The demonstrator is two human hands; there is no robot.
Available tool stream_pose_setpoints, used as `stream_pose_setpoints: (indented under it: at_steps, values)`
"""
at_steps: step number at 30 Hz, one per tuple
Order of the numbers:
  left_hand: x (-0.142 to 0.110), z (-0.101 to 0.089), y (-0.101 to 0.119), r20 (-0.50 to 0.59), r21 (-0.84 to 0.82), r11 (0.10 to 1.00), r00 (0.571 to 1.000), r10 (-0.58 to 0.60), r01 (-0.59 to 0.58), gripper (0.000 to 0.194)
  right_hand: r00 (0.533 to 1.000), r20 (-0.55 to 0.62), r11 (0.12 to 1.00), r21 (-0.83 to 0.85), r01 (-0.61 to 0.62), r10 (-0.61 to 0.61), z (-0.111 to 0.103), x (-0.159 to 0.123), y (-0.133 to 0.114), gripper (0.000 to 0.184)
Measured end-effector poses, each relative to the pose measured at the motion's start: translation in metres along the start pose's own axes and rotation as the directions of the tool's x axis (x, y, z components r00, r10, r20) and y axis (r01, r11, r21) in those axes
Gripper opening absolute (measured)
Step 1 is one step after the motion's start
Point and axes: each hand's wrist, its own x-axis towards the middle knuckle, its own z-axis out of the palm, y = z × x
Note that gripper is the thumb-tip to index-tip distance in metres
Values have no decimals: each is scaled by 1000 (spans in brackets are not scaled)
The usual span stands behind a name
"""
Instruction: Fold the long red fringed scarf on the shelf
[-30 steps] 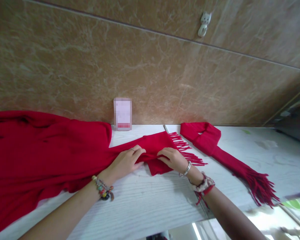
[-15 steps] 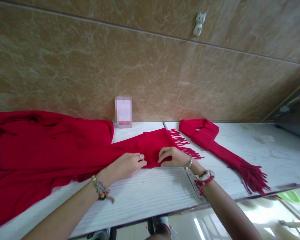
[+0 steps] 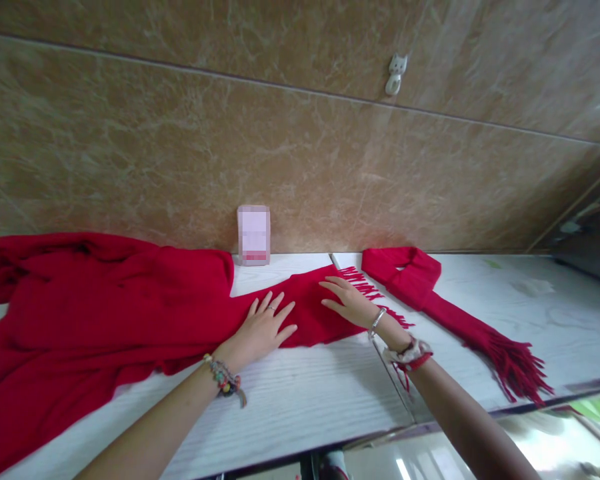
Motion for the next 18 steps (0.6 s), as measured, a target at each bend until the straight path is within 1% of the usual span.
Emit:
stream_pose_setpoints:
  at_steps: [2,4,7,9,12,15,18]
  values:
    - [0,6,-2,39,18,1000,999,8,-9,55,999,54,998,-69,0,4,1,15,-7,43]
    - [0,10,-4,35,21,1000,999,21,-22,59,996,88,991,-132,-11,23,5,32,-17,44]
    - [0,11,-5,21,24,999,999,31,-31,59,984,159,975,-217,-45,81,11,57,-30,36]
    - [0,10,-4,12,24,999,999,37,-37,58,968,217,964,-257,-70,128,11,72,-34,30]
    - [-1,9,-3,-14,24,998,998,62,-62,56,951,260,955,-283,-89,166,8,89,-33,26]
    - [-3,8,-2,-35,21,997,996,77,-77,56,944,293,959,-277,-66,149,3,103,-32,19]
    - [-3,8,-1,-33,14,997,996,78,-78,56,928,352,965,-259,-30,123,3,112,-32,16]
